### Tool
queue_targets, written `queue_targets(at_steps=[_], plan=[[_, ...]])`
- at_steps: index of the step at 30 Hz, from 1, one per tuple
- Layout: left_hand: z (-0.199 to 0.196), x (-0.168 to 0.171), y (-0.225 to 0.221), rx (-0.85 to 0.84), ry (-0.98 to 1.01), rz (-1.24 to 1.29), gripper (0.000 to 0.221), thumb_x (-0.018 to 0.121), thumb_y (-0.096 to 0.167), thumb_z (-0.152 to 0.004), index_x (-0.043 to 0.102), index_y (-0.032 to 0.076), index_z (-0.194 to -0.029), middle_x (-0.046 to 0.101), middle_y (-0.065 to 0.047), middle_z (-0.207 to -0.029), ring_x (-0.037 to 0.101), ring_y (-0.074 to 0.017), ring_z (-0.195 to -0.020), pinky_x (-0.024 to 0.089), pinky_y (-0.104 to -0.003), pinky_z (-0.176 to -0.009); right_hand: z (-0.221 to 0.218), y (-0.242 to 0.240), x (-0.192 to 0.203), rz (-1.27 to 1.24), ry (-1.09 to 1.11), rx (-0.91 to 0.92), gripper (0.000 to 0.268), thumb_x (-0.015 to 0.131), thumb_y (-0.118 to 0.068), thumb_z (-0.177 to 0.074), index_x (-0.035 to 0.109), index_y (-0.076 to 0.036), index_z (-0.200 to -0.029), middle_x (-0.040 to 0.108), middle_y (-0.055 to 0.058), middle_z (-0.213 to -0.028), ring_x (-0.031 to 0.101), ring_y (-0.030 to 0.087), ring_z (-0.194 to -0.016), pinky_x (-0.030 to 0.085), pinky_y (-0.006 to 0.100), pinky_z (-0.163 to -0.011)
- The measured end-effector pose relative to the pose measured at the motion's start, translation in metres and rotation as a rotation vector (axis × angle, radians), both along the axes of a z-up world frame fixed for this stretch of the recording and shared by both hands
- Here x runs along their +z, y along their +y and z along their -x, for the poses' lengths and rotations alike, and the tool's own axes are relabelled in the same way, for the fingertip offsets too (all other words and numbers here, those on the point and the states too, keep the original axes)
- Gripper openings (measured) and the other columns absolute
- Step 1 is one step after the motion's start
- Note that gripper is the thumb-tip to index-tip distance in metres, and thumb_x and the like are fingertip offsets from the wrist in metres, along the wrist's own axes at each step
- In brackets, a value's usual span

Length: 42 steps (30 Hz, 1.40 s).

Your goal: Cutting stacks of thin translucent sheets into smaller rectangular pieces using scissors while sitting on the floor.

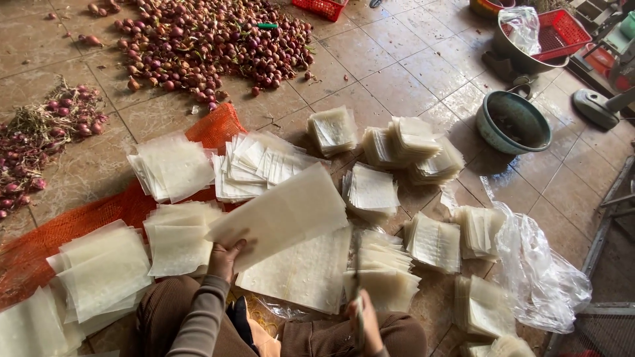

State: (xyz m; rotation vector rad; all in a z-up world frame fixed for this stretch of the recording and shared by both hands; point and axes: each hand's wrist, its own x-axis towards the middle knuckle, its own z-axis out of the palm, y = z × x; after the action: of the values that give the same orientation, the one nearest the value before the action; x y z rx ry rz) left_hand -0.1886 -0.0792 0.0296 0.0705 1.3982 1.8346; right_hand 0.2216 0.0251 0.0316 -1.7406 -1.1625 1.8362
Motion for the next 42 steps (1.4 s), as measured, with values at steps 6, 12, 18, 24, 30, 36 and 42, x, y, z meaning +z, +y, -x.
queue_targets(at_steps=[6, 12, 18, 24, 30, 36, 42], plan=[[-0.005, 0.029, 0.004, -0.156, 0.105, -0.159, 0.038, 0.07, -0.007, -0.085, 0.064, 0.002, -0.121, 0.076, -0.017, -0.109, 0.076, -0.0285, -0.084, 0.066, -0.034, -0.074, 0.024, -0.05, 0.013, -0.295, -0.009, 0.557, 0.077, 0.038, -0.071, -0.089, 0.062, -0.011, -0.132, 0.066, 0.005, -0.102, 0.054, 0.012, -0.072, 0.051, 0.028, -0.072], [-0.028, 0.039, 0.004, -0.252, 0.117, -0.226, 0.037, 0.069, -0.007, -0.085, 0.068, 0.004, -0.121, 0.075, -0.014, -0.123, 0.079, -0.0301, -0.091, 0.066, -0.031, -0.075, 0.044, -0.052, 0.03, -0.354, 0.079, 0.625, 0.06, 0.045, -0.059, -0.095, 0.063, -0.007, -0.12, 0.068, 0.005, -0.096, 0.062, 0.015, -0.083, 0.054, 0.03, -0.078], [-0.035, 0.037, 0.005, -0.336, -0.002, -0.268, 0.04, 0.068, -0.009, -0.085, 0.063, 0.003, -0.124, 0.073, -0.021, -0.126, 0.077, -0.039, -0.095, 0.066, -0.04, -0.079, 0.053, -0.049, 0.041, -0.255, 0.091, 0.552, 0.078, 0.032, -0.073, -0.088, 0.062, -0.009, -0.12, 0.068, 0.008, -0.12, 0.064, 0.017, -0.092, 0.057, 0.031, -0.072], [-0.038, 0.029, 0.006, -0.26, 0.039, -0.261, 0.052, 0.067, -0.013, -0.084, 0.057, 0.005, -0.132, 0.072, -0.021, -0.126, 0.076, -0.0358, -0.096, 0.066, -0.039, -0.081, 0.045, -0.057, 0.044, -0.212, 0.11, 0.565, 0.079, 0.034, -0.074, -0.087, 0.062, -0.009, -0.123, 0.066, 0.007, -0.1, 0.052, 0.012, -0.067, 0.051, 0.029, -0.065], [-0.044, 0.023, 0.009, -0.348, 0.059, -0.222, 0.047, 0.069, -0.008, -0.085, 0.058, 0.004, -0.129, 0.076, -0.024, -0.116, 0.079, -0.0342, -0.088, 0.067, -0.037, -0.073, 0.042, -0.056, 0.024, -0.306, 0.054, 0.433, 0.07, 0.046, -0.076, -0.083, 0.061, -0.008, -0.09, 0.057, 0.002, -0.064, 0.051, 0.013, -0.055, 0.041, 0.027, -0.051], [-0.044, 0.013, 0.014, -0.394, 0.168, -0.253, 0.046, 0.069, -0.014, -0.083, 0.064, 0.003, -0.126, 0.077, -0.019, -0.116, 0.079, -0.0314, -0.097, 0.068, -0.035, -0.078, 0.051, -0.071, 0.005, -0.35, 0.104, 0.23, 0.052, 0.077, -0.057, -0.081, 0.067, -0.006, -0.08, 0.057, 0.0, -0.063, 0.047, 0.01, -0.055, 0.038, 0.027, -0.052], [-0.048, -0.016, 0.002, -0.477, 0.251, -0.21, 0.044, 0.071, -0.01, -0.085, 0.064, 0.004, -0.126, 0.08, -0.015, -0.11, 0.078, -0.0225, -0.09, 0.065, -0.029, -0.073, 0.067, -0.056, 0.032, 0.003, 0.308, 0.282, 0.074, 0.049, -0.074, -0.085, 0.057, -0.001, -0.086, 0.051, 0.006, -0.056, 0.042, 0.015, -0.039, 0.034, 0.031, -0.036]])
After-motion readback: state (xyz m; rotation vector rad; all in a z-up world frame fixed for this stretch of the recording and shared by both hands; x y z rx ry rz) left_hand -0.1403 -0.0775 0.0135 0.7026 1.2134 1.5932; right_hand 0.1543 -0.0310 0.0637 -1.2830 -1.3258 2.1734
